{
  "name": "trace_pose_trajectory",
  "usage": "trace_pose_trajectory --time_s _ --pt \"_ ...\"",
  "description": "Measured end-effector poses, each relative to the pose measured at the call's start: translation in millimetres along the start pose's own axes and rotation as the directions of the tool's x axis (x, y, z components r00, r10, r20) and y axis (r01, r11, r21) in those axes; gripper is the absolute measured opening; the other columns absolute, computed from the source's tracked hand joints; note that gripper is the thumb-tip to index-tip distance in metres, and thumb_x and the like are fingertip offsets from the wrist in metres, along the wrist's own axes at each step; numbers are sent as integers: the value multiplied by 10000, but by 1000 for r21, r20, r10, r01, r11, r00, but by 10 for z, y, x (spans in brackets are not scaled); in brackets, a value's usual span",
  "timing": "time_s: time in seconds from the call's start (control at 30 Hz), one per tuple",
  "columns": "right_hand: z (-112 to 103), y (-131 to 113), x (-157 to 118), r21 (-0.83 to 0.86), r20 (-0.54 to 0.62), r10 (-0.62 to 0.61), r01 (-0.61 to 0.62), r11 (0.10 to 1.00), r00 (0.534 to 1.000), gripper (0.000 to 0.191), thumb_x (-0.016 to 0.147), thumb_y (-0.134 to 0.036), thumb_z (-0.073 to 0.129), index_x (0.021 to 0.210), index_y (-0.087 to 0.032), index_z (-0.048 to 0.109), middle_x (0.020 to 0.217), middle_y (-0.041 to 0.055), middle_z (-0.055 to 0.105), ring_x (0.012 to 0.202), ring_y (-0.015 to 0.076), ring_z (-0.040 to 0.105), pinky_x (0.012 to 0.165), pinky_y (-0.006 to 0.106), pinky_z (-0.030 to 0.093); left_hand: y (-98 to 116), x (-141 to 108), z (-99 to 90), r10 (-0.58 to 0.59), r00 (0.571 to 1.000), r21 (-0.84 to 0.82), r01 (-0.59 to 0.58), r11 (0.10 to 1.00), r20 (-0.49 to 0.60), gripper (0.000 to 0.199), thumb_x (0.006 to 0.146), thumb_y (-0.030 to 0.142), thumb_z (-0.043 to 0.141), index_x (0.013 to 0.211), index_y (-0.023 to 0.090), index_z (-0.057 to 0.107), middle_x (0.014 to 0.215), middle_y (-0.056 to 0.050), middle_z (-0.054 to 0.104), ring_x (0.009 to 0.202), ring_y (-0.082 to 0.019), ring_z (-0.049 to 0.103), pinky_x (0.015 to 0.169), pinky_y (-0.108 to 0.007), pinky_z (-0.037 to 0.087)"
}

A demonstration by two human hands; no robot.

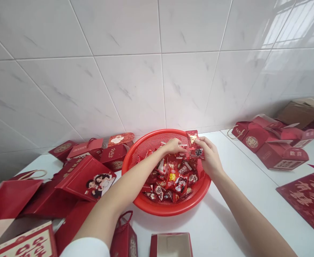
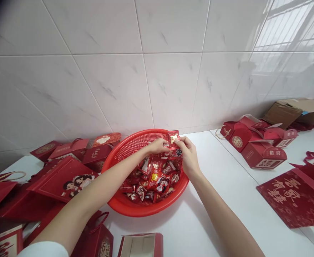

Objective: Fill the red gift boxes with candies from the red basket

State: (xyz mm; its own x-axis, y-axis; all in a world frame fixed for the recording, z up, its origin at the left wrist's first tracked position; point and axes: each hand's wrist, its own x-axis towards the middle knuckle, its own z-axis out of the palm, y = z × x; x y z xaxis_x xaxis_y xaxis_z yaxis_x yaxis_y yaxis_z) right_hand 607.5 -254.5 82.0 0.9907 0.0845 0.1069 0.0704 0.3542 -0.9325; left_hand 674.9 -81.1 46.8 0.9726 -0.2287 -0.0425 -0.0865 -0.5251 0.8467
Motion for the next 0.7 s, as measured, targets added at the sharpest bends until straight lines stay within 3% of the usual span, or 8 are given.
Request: trace_pose_trajectory --time_s 0.07,0.13,0.27,0.43,0.7 --pt "21 -20 -14 26 5 20 -20 999 1000 253 693 -414 753 712 -223 588 698 -26 568 628 142 523 562 253 481 52 -52 -169 -2 995 69 -5 998 98 497 585 441 840 456 195 428 461 61 360 477 -97 330 519 -279 213" --pt "36 -30 -26 35 11 23 -24 999 1000 252 690 -402 750 707 -226 570 692 -32 556 624 140 519 556 248 487 109 -113 -320 4 987 19 -7 1000 158 486 641 514 799 499 192 464 481 55 392 458 -92 333 498 -277 216" --pt "32 -11 -20 51 27 28 -29 998 999 239 703 -375 743 710 -224 558 693 -40 540 628 135 511 549 237 492 225 -196 -491 87 991 -185 -67 981 104 451 688 564 765 604 172 557 596 23 519 542 -109 452 540 -263 319" --pt "33 -20 -19 26 55 92 -93 995 994 259 700 -374 766 723 -221 558 721 -33 574 646 141 532 557 243 488 343 -212 -484 143 986 -348 -165 923 -88 474 689 588 781 762 147 621 705 11 588 658 -121 543 627 -256 409" --pt "73 -70 -53 -81 80 85 -79 994 993 307 695 -438 797 763 -223 590 750 -30 627 622 140 565 614 286 498 432 -253 -428 139 988 -539 -78 839 74 481 735 598 761 802 145 614 728 -23 679 653 -157 656 700 -320 520"
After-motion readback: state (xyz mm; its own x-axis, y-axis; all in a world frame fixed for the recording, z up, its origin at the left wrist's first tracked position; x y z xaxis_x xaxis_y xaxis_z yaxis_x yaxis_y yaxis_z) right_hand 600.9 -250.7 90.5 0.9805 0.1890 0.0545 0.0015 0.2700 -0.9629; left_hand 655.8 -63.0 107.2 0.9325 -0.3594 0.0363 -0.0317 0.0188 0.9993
